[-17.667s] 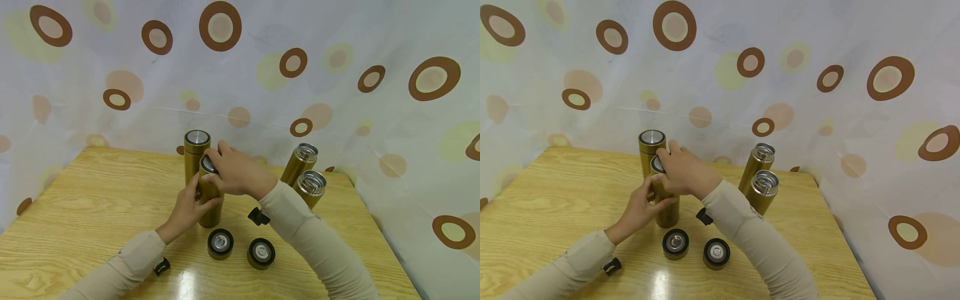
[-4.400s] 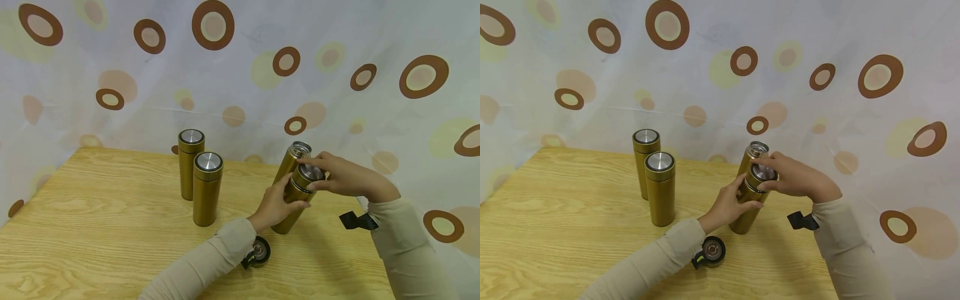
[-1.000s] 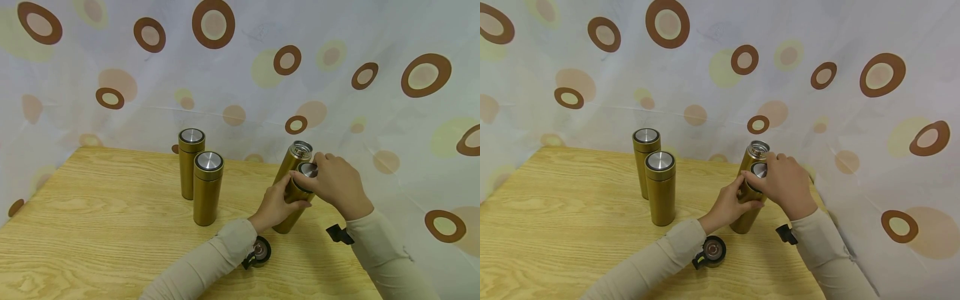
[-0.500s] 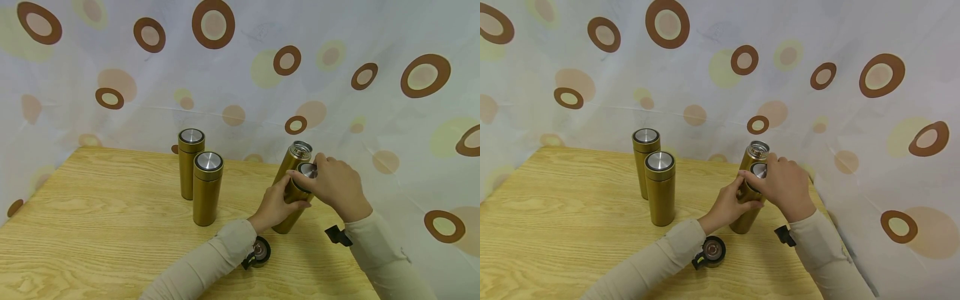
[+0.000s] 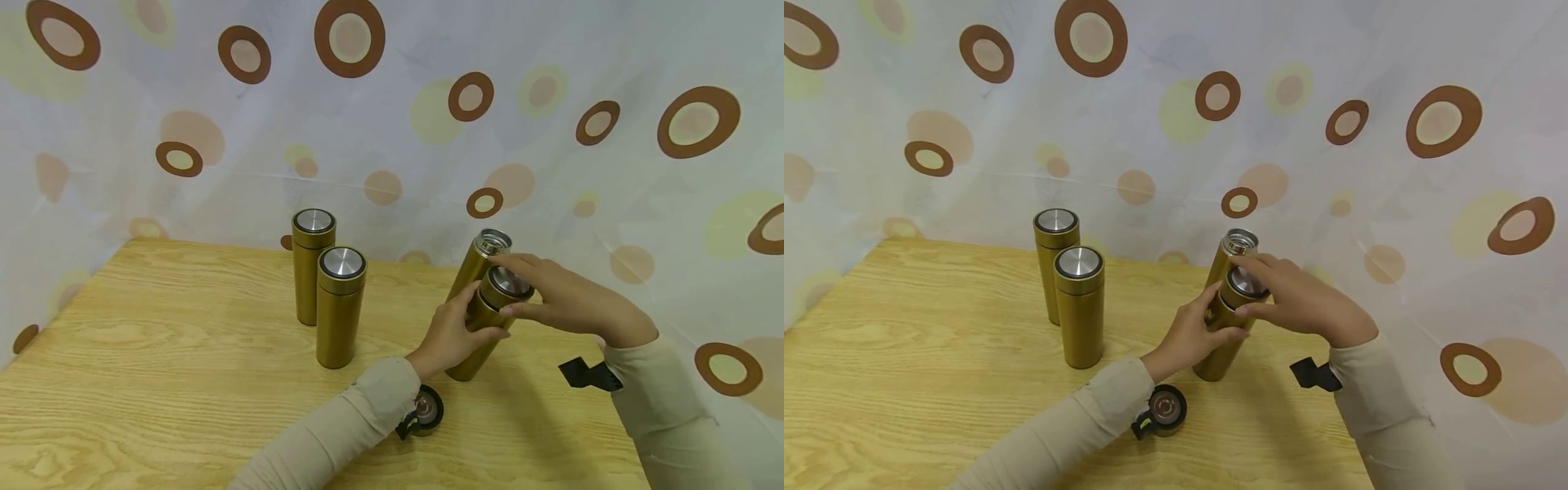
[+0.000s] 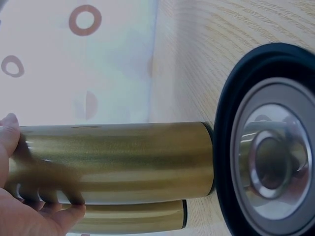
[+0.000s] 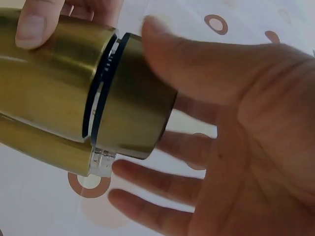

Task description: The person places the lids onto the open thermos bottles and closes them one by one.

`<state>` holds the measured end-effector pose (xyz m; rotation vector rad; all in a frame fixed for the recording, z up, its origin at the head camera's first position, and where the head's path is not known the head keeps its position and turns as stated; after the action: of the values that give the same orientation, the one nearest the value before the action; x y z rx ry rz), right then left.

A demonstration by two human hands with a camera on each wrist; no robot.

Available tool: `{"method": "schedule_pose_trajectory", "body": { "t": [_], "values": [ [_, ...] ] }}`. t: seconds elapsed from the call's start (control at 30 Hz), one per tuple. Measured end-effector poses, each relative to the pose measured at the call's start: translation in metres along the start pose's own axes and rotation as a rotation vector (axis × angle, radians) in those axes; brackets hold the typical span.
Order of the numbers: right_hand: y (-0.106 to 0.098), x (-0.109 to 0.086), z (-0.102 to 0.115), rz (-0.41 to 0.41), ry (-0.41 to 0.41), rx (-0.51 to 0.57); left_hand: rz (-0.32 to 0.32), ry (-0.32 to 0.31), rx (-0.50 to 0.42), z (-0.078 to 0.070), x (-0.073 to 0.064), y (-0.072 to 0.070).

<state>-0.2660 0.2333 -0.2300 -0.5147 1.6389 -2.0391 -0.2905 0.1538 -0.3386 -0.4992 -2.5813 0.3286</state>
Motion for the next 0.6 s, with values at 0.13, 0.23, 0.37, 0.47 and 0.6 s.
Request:
{"method": "schedule_pose_trajectory", "body": {
  "t": [0.13, 0.23, 0.37, 0.47, 0.6],
  "values": [
    [-0.0013, 0.0006, 0.0045, 0.030, -0.093, -0.018, 0.006, -0.006, 0.015, -0.0006, 0.0008, 0.0001],
    [-0.0016, 0.0019, 0.0063, 0.038, -0.137, -0.039, 0.010, -0.007, 0.017, -0.0003, 0.0009, 0.0003],
    [-0.0015, 0.0030, 0.0061, 0.031, -0.145, -0.063, 0.007, -0.007, 0.022, 0.0000, 0.0007, 0.0002],
    [-0.0011, 0.0033, 0.0047, 0.015, -0.140, -0.078, 0.004, -0.003, 0.028, -0.0003, 0.0009, -0.0001],
    [-0.0005, 0.0038, 0.0019, -0.007, -0.114, -0.082, 0.002, -0.003, 0.031, -0.0002, 0.0012, -0.0002]
  ]
}}
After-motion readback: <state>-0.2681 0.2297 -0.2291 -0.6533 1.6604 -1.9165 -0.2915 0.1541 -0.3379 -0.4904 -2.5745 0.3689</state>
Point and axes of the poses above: each hand's wrist, its own x-axis towards the middle knuckle, its own y-axis out of the palm, z = x × y, the point moved 8 cm from there along x, towards the middle knuckle, and after that the axes turned 2 degrees about -z, right-handed, at the moved point
